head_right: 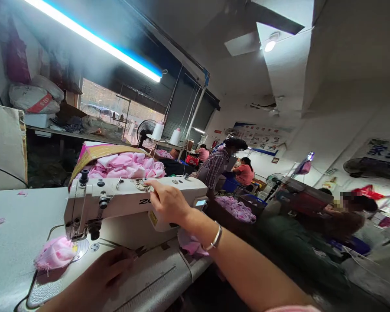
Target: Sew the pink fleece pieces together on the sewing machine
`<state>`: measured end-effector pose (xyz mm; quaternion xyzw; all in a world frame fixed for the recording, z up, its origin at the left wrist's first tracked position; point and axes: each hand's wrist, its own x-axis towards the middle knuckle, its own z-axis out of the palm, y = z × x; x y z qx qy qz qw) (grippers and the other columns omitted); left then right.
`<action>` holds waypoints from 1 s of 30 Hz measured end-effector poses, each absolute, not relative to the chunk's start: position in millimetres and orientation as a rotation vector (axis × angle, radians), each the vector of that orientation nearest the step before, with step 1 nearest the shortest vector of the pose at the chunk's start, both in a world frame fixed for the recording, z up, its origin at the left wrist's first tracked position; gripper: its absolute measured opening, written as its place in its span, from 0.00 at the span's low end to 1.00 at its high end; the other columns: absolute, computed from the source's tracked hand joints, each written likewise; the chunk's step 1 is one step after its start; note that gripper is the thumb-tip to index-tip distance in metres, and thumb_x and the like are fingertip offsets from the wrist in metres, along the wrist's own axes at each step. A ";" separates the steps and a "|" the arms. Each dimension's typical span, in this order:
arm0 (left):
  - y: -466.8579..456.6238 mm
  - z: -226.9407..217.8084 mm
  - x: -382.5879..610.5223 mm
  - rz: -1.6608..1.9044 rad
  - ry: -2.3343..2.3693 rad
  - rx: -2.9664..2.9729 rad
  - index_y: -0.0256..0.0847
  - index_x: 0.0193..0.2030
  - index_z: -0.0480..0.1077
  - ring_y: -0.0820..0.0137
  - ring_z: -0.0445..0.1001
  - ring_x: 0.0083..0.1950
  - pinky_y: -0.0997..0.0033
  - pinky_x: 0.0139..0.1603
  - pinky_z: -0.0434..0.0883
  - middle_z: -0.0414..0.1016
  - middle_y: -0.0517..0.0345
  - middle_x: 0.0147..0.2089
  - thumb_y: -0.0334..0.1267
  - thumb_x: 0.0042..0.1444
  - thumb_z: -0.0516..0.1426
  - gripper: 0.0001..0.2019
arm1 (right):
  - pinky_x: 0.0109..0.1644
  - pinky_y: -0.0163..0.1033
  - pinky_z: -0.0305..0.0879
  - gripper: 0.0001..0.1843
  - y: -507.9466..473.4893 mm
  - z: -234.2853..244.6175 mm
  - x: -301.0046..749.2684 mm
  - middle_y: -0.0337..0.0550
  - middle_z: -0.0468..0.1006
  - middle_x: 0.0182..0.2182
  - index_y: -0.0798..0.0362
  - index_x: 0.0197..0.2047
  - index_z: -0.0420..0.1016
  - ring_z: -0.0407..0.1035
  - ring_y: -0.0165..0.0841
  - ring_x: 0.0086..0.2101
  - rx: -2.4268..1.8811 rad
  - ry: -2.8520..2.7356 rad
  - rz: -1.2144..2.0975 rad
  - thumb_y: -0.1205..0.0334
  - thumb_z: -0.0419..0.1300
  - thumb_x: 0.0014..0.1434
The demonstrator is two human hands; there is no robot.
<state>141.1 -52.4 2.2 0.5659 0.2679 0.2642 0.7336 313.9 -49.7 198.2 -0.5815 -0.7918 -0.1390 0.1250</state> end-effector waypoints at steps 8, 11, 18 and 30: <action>-48.7 6.1 135.7 0.559 0.649 1.397 0.36 0.41 0.68 0.77 0.52 0.21 0.74 0.23 0.51 0.55 0.68 0.21 0.57 0.53 0.55 0.24 | 0.29 0.35 0.55 0.14 -111.1 69.3 336.7 0.36 0.65 0.18 0.55 0.23 0.71 0.58 0.30 0.23 -1.789 -1.742 0.778 0.61 0.51 0.56; -50.7 6.3 135.1 0.529 0.659 1.411 0.37 0.42 0.68 0.76 0.54 0.23 0.75 0.24 0.53 0.60 0.65 0.25 0.56 0.54 0.55 0.23 | 0.31 0.34 0.59 0.13 -112.5 39.0 319.2 0.37 0.72 0.25 0.53 0.29 0.75 0.64 0.31 0.29 -1.723 -1.631 0.939 0.59 0.51 0.56; -56.0 4.3 137.0 0.596 0.609 1.658 0.40 0.47 0.70 0.65 0.67 0.42 0.70 0.42 0.63 0.71 0.55 0.40 0.47 0.55 0.56 0.17 | 0.28 0.35 0.62 0.21 -94.5 18.7 295.0 0.45 0.77 0.31 0.56 0.42 0.73 0.69 0.34 0.28 -1.721 -1.362 0.969 0.53 0.44 0.62; -51.4 9.6 134.9 0.564 0.703 1.303 0.41 0.53 0.67 0.71 0.64 0.33 0.73 0.32 0.59 0.70 0.57 0.39 0.41 0.46 0.58 0.24 | 0.51 0.46 0.56 0.13 -78.5 47.1 387.0 0.54 0.76 0.44 0.54 0.43 0.77 0.64 0.45 0.49 -1.930 -1.438 0.612 0.60 0.59 0.55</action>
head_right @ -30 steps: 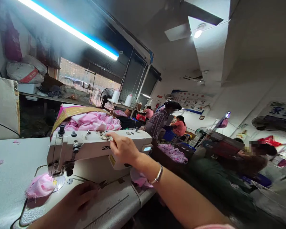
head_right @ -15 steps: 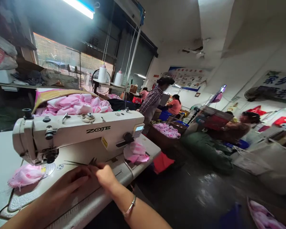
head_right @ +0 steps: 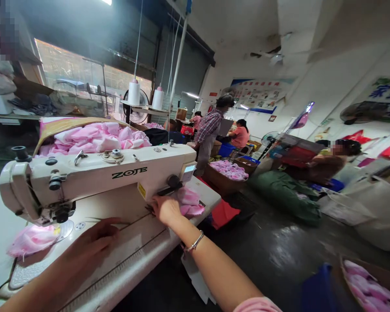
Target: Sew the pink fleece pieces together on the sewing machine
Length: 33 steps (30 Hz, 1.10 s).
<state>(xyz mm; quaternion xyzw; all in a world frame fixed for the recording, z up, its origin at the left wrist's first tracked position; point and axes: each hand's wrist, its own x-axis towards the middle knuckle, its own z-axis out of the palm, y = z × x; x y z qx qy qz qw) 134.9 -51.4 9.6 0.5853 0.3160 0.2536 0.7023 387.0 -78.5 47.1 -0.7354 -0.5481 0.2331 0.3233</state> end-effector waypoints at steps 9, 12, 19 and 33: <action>-54.2 13.3 132.7 0.600 0.714 1.151 0.40 0.31 0.64 0.62 0.71 0.50 0.68 0.48 0.66 0.74 0.54 0.45 0.42 0.41 0.65 0.15 | 0.17 0.30 0.49 0.23 -94.7 35.1 340.6 0.47 0.75 0.38 0.52 0.47 0.75 0.56 0.24 0.20 -1.491 -1.088 1.115 0.47 0.49 0.61; -54.0 15.8 130.3 0.577 0.712 1.098 0.40 0.38 0.67 0.64 0.72 0.48 0.66 0.48 0.68 0.74 0.52 0.46 0.48 0.46 0.63 0.18 | 0.17 0.28 0.51 0.20 -94.3 30.3 327.7 0.48 0.76 0.41 0.50 0.46 0.75 0.61 0.25 0.22 -1.324 -0.907 1.230 0.52 0.48 0.61; -51.1 21.3 128.8 0.603 0.848 1.246 0.37 0.37 0.70 0.71 0.68 0.26 0.73 0.25 0.60 0.74 0.54 0.32 0.54 0.46 0.62 0.21 | 0.37 0.39 0.70 0.14 -93.5 17.8 311.3 0.42 0.76 0.48 0.45 0.42 0.75 0.72 0.33 0.41 -1.081 -0.656 1.406 0.54 0.50 0.63; -54.9 24.5 133.2 0.822 0.829 1.329 0.41 0.40 0.76 0.68 0.73 0.36 0.73 0.32 0.68 0.78 0.53 0.39 0.39 0.47 0.62 0.12 | 0.38 0.40 0.68 0.13 -95.2 24.2 268.3 0.40 0.78 0.31 0.48 0.45 0.77 0.71 0.32 0.31 -0.860 -0.498 1.524 0.55 0.57 0.59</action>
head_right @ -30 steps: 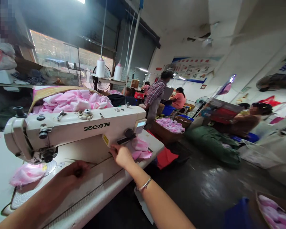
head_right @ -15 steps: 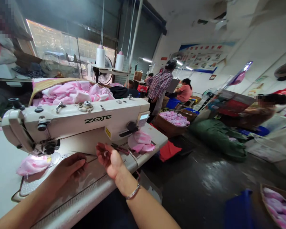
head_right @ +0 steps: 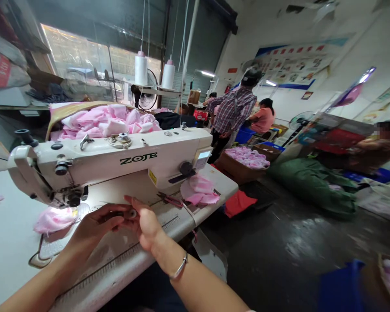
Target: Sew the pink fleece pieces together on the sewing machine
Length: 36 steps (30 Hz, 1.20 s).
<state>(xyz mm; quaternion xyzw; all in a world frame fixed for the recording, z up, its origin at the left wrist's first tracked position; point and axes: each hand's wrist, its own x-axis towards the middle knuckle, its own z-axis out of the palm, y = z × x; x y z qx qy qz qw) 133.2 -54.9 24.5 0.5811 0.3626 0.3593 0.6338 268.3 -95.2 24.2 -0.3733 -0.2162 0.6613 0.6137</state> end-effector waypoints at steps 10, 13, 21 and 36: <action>-51.7 10.4 133.8 0.811 0.820 1.611 0.48 0.38 0.79 0.61 0.72 0.49 0.67 0.47 0.70 0.75 0.53 0.47 0.30 0.45 0.59 0.14 | 0.45 0.40 0.65 0.27 -90.8 18.9 252.6 0.44 0.77 0.48 0.50 0.57 0.69 0.70 0.37 0.46 -0.919 -0.507 1.453 0.53 0.62 0.56; -52.3 10.0 134.6 0.851 0.824 1.582 0.47 0.38 0.79 0.61 0.72 0.48 0.68 0.47 0.69 0.75 0.54 0.46 0.27 0.43 0.59 0.16 | 0.51 0.43 0.64 0.27 -89.4 18.3 252.3 0.45 0.75 0.52 0.50 0.58 0.69 0.67 0.38 0.51 -0.935 -0.546 1.429 0.53 0.61 0.56; -49.8 11.6 134.3 0.836 0.789 1.254 0.40 0.38 0.75 0.64 0.75 0.39 0.68 0.40 0.71 0.78 0.52 0.38 0.34 0.44 0.62 0.12 | 0.46 0.44 0.67 0.24 -94.4 18.0 259.4 0.46 0.76 0.49 0.50 0.54 0.71 0.72 0.38 0.44 -0.947 -0.671 1.450 0.48 0.60 0.57; -50.1 16.5 126.0 0.823 0.749 0.847 0.40 0.44 0.74 0.73 0.75 0.41 0.78 0.46 0.72 0.76 0.59 0.41 0.39 0.43 0.68 0.19 | 0.27 0.32 0.55 0.07 -105.5 16.2 286.7 0.34 0.68 0.21 0.54 0.30 0.76 0.59 0.26 0.23 -1.318 -1.208 1.053 0.61 0.60 0.54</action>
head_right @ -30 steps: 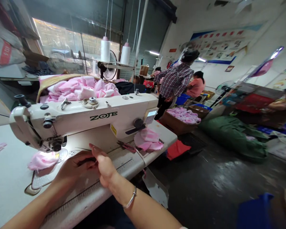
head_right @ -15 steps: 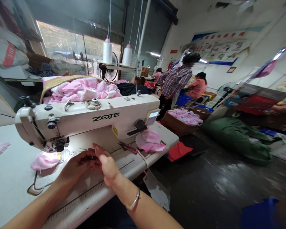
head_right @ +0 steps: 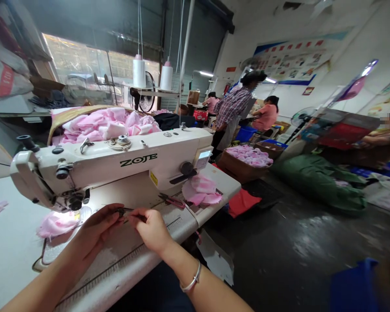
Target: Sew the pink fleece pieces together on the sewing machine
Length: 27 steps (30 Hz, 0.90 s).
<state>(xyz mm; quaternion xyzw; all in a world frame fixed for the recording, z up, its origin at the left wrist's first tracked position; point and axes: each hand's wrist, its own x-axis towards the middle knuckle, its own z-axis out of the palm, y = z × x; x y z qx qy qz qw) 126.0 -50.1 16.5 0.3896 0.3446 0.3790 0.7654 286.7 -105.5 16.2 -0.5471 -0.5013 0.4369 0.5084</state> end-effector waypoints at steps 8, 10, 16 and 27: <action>-50.6 17.2 125.9 0.839 0.692 0.827 0.39 0.40 0.72 0.72 0.75 0.44 0.76 0.50 0.72 0.77 0.58 0.40 0.36 0.45 0.68 0.15 | 0.39 0.36 0.61 0.11 -117.2 33.7 288.8 0.40 0.80 0.33 0.49 0.39 0.78 0.72 0.33 0.34 -1.491 -1.715 0.551 0.64 0.54 0.61; -51.3 17.8 125.7 0.833 0.682 0.824 0.39 0.40 0.72 0.73 0.75 0.44 0.77 0.49 0.72 0.78 0.58 0.41 0.35 0.46 0.67 0.14 | 0.41 0.36 0.62 0.12 -118.1 36.3 291.0 0.40 0.81 0.36 0.48 0.41 0.78 0.73 0.33 0.37 -1.478 -1.790 0.513 0.66 0.53 0.60; -60.5 22.8 126.5 0.816 0.667 0.705 0.37 0.38 0.73 0.69 0.76 0.45 0.76 0.49 0.73 0.79 0.54 0.41 0.33 0.46 0.67 0.12 | 0.39 0.38 0.61 0.12 -118.6 29.1 289.2 0.46 0.79 0.35 0.52 0.44 0.74 0.72 0.37 0.36 -1.613 -2.100 0.151 0.67 0.52 0.60; -65.7 20.7 128.1 0.841 0.708 0.628 0.38 0.40 0.74 0.70 0.76 0.44 0.77 0.46 0.75 0.77 0.55 0.42 0.30 0.50 0.65 0.09 | 0.31 0.34 0.61 0.10 -114.2 43.2 274.3 0.36 0.70 0.24 0.52 0.33 0.72 0.65 0.29 0.26 -1.216 -1.375 0.867 0.56 0.55 0.62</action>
